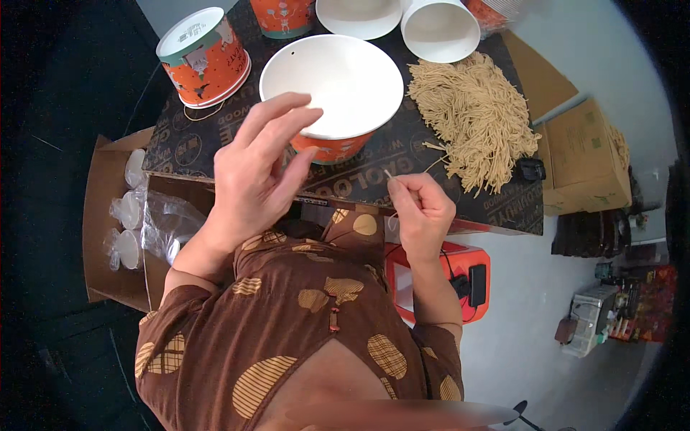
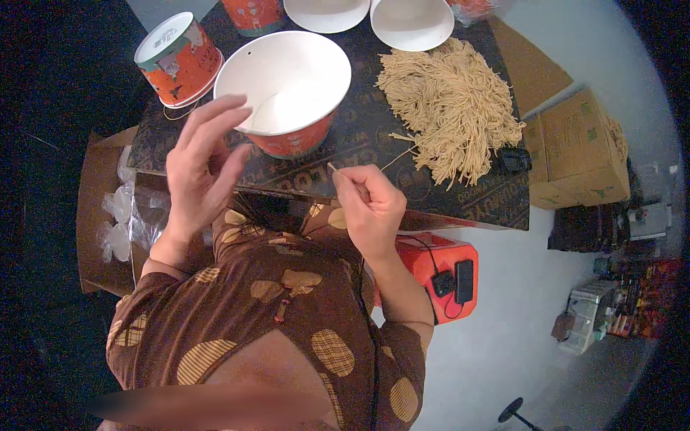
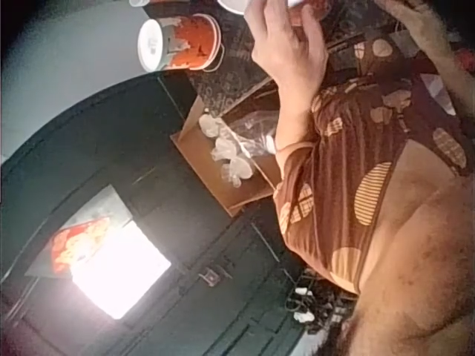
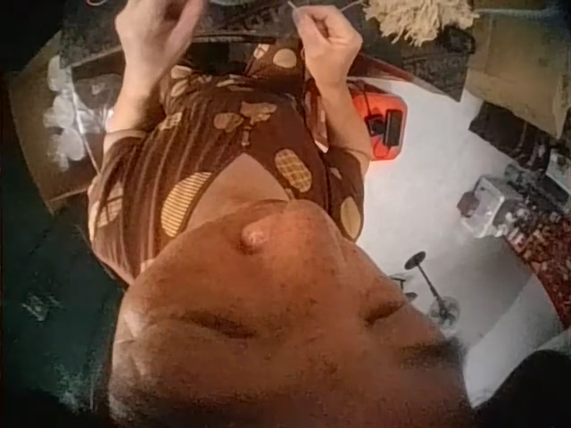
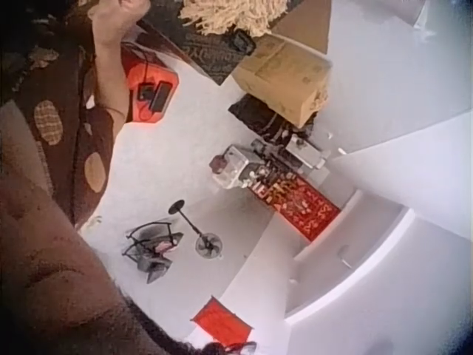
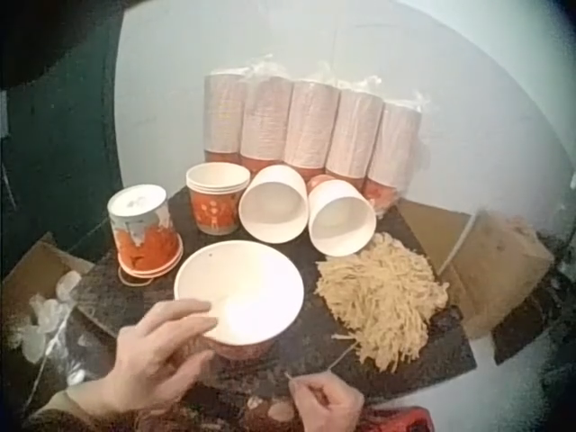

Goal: Attach handles to paper buckets by threading string through pre-punched holes.

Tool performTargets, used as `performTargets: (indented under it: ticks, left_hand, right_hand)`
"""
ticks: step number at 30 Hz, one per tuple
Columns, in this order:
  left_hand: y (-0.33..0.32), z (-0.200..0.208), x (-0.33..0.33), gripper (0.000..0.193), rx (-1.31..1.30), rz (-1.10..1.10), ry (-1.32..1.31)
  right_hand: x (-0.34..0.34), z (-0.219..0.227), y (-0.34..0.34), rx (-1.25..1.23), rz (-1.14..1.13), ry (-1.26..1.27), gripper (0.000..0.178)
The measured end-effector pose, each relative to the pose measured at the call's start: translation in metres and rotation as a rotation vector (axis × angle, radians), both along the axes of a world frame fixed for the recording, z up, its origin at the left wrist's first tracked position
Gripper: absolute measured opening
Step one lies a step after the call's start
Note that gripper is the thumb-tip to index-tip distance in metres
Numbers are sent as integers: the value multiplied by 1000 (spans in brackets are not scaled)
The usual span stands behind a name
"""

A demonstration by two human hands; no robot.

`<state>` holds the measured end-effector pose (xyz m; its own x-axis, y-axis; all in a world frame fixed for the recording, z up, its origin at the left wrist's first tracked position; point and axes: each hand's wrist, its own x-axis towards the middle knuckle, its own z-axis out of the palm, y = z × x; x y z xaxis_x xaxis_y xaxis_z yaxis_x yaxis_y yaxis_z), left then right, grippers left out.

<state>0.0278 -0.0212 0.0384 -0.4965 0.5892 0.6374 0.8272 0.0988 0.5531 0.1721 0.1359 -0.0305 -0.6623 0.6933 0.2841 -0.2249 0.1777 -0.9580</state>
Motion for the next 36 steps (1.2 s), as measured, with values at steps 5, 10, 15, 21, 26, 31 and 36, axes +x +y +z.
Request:
performTargets:
  ticks: [5,10,15,21,26,31,36]
  left_hand:
    - [7,-14,-13,30,-116,-14,27]
    - [11,-20,-15,11,-28,-44,-79]
    - [11,-20,-16,11,-27,-55,-87]
    - [11,-21,-17,11,-18,-54,-101]
    - [10,-21,-17,12,-21,-52,-116]
    - [10,-22,-18,12,-26,-53,-57]
    - [10,-22,-16,13,-26,-62,-47]
  right_hand:
    - [-14,2,9,51,-10,39,6]
    - [-32,5,14,63,-15,85,9]
    - [-41,7,19,71,6,81,11]
    - [-45,7,20,109,10,63,11]
    - [-47,9,19,108,20,56,12]
    - [-49,9,20,102,40,66,12]
    - [-52,11,18,66,39,55,9]
